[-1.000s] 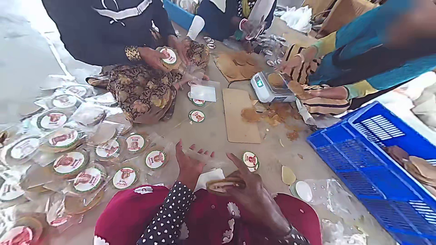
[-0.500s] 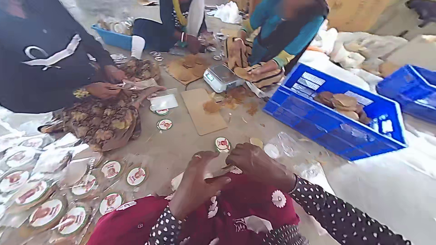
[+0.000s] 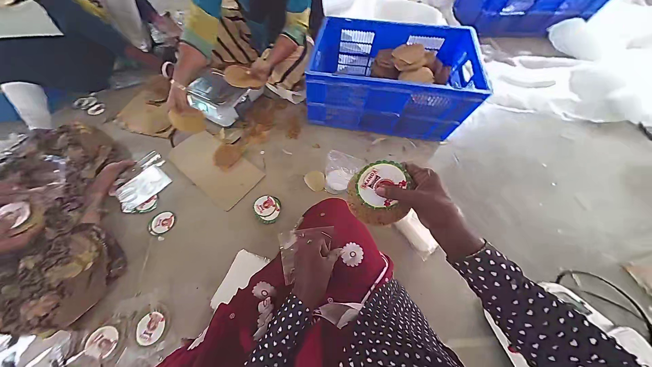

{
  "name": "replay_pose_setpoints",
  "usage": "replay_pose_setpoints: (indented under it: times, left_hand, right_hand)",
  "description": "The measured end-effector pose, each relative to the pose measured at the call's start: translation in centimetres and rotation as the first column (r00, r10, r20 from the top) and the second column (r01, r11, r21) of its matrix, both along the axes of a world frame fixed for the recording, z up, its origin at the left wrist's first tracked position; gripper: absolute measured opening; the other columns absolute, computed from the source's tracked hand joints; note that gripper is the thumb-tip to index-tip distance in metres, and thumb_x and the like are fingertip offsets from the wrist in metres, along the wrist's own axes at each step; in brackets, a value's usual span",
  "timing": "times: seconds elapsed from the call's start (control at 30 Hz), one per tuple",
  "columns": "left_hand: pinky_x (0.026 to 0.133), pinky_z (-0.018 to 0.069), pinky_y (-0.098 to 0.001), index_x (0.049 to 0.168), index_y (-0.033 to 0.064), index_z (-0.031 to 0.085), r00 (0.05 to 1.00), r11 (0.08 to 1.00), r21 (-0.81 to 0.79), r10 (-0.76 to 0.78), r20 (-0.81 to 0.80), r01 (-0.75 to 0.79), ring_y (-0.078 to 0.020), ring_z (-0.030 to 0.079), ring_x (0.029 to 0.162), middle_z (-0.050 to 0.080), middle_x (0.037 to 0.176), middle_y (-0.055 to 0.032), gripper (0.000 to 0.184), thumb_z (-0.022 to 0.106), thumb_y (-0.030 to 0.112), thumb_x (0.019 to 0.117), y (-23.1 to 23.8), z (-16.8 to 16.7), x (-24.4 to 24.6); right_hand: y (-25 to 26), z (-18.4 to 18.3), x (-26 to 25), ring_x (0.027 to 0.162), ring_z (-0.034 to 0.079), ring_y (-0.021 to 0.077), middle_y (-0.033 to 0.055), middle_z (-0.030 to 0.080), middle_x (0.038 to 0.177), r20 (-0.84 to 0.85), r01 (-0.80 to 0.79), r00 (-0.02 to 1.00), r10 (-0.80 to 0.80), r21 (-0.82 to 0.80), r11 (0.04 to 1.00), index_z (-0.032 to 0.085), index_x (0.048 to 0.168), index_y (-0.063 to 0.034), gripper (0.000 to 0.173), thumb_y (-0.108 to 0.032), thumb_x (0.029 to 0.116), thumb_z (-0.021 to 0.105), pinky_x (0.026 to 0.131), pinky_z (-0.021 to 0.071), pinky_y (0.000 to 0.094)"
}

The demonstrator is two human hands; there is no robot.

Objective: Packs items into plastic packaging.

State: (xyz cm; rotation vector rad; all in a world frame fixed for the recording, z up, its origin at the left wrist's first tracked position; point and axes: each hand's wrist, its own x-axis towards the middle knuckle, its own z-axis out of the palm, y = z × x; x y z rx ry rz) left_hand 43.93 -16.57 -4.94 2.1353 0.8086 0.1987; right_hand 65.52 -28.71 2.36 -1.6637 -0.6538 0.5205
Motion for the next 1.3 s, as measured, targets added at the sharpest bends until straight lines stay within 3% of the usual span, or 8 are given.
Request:
replay_pose_setpoints:
  times: [0.13, 0.3, 0.43, 0.57, 0.67, 0.83, 1.03, 1.3]
  left_hand:
    - [0.056, 0.0414, -0.0295, 0.066, 0.0056, 0.053, 0.988, 0.979, -0.202, 0.019, 0.153, 0.012, -0.0080, 0.043, 0.054, 0.044, 0.059, 0.0030, 0.047, 0.076, 0.038, 0.0910, -0.6, -3.0, 1.6]
    - [0.056, 0.0425, -0.0227, 0.073, 0.0048, 0.061, 0.960, 0.971, -0.230, 0.003, 0.279, 0.064, -0.0024, 0.046, 0.055, 0.046, 0.060, 0.0056, 0.041, 0.052, 0.027, 0.1067, -0.6, -4.1, 1.8]
    - [0.052, 0.0503, -0.0260, 0.080, 0.0009, 0.059, 0.986, 0.943, -0.332, 0.020, 0.166, 0.037, -0.0075, 0.053, 0.052, 0.054, 0.065, -0.0007, 0.025, 0.064, 0.018, 0.0979, -0.8, -2.7, 1.7]
    - [0.059, 0.0532, -0.0282, 0.090, -0.0006, 0.063, 0.990, 0.940, -0.340, 0.084, 0.112, -0.041, -0.0092, 0.059, 0.060, 0.061, 0.072, -0.0032, 0.014, 0.073, 0.009, 0.0861, -1.5, -1.8, 1.6]
    - [0.060, 0.0601, -0.0310, 0.101, -0.0039, 0.066, 0.990, 0.922, -0.375, 0.126, 0.056, -0.096, -0.0135, 0.066, 0.062, 0.068, 0.081, -0.0089, 0.020, 0.074, 0.006, 0.0868, -1.8, -1.5, 1.7]
    - [0.059, 0.0581, -0.0291, 0.093, -0.0034, 0.068, 0.983, 0.921, -0.373, 0.156, 0.093, -0.111, -0.0111, 0.064, 0.060, 0.066, 0.075, -0.0067, 0.012, 0.072, 0.007, 0.0887, -2.4, -1.5, 1.6]
    - [0.070, 0.0549, -0.0321, 0.090, -0.0017, 0.070, 0.985, 0.954, -0.266, 0.159, 0.068, -0.136, -0.0122, 0.064, 0.071, 0.067, 0.079, -0.0068, 0.010, 0.072, 0.008, 0.0870, -2.5, -1.1, 1.3]
    - [0.062, 0.0590, -0.0296, 0.092, -0.0018, 0.068, 0.981, 0.923, -0.349, 0.190, 0.043, -0.164, -0.0115, 0.066, 0.064, 0.067, 0.079, -0.0070, 0.012, 0.071, 0.010, 0.0918, -2.6, -0.4, 0.8]
  right_hand:
    - [-5.3, -1.8, -1.3, 0.082, 0.073, 0.0135, 0.0058, 0.075, 0.096, -0.478, 0.099, 0.871, -0.112, -0.054, 0.994, 0.066, 0.118, -0.0063, 0.033, -0.003, 0.0863, 0.074, 0.072, 0.0627, 0.0308]
    - [-7.0, -3.8, -4.2, 0.081, 0.074, 0.0158, 0.0096, 0.075, 0.093, -0.727, 0.115, 0.678, -0.108, -0.041, 0.993, 0.065, 0.109, -0.0023, 0.022, 0.002, 0.0879, 0.066, 0.074, 0.0638, 0.0306]
    - [-5.6, -4.9, -5.9, 0.081, 0.075, 0.0184, 0.0127, 0.075, 0.092, -0.795, 0.177, 0.598, -0.103, 0.005, 0.984, 0.063, 0.109, 0.0012, 0.017, 0.006, 0.0921, 0.064, 0.075, 0.0644, 0.0329]
    - [-4.4, -5.1, -6.6, 0.083, 0.075, 0.0194, 0.0140, 0.074, 0.094, -0.805, 0.194, 0.590, -0.067, 0.060, 0.979, 0.063, 0.110, 0.0026, 0.018, 0.006, 0.0931, 0.062, 0.077, 0.0643, 0.0341]
    - [-4.3, -5.3, -6.2, 0.082, 0.074, 0.0194, 0.0141, 0.074, 0.093, -0.790, 0.229, 0.604, -0.106, 0.044, 0.972, 0.064, 0.109, 0.0025, 0.015, 0.006, 0.0952, 0.060, 0.075, 0.0641, 0.0339]
    - [-4.8, -5.6, -6.1, 0.081, 0.074, 0.0179, 0.0126, 0.074, 0.092, -0.760, 0.216, 0.637, -0.126, 0.019, 0.976, 0.063, 0.110, 0.0016, 0.016, 0.006, 0.0941, 0.061, 0.074, 0.0640, 0.0326]
    - [-4.4, -8.3, -6.7, 0.088, 0.074, 0.0178, 0.0116, 0.074, 0.099, -0.710, 0.151, 0.700, -0.077, 0.041, 0.988, 0.061, 0.116, 0.0030, 0.026, 0.006, 0.0910, 0.067, 0.082, 0.0633, 0.0340]
    - [-4.0, -8.5, -6.7, 0.089, 0.073, 0.0130, 0.0070, 0.073, 0.098, -0.409, 0.108, 0.902, -0.141, -0.103, 0.989, 0.061, 0.113, -0.0016, 0.037, -0.004, 0.0813, 0.079, 0.081, 0.0618, 0.0291]
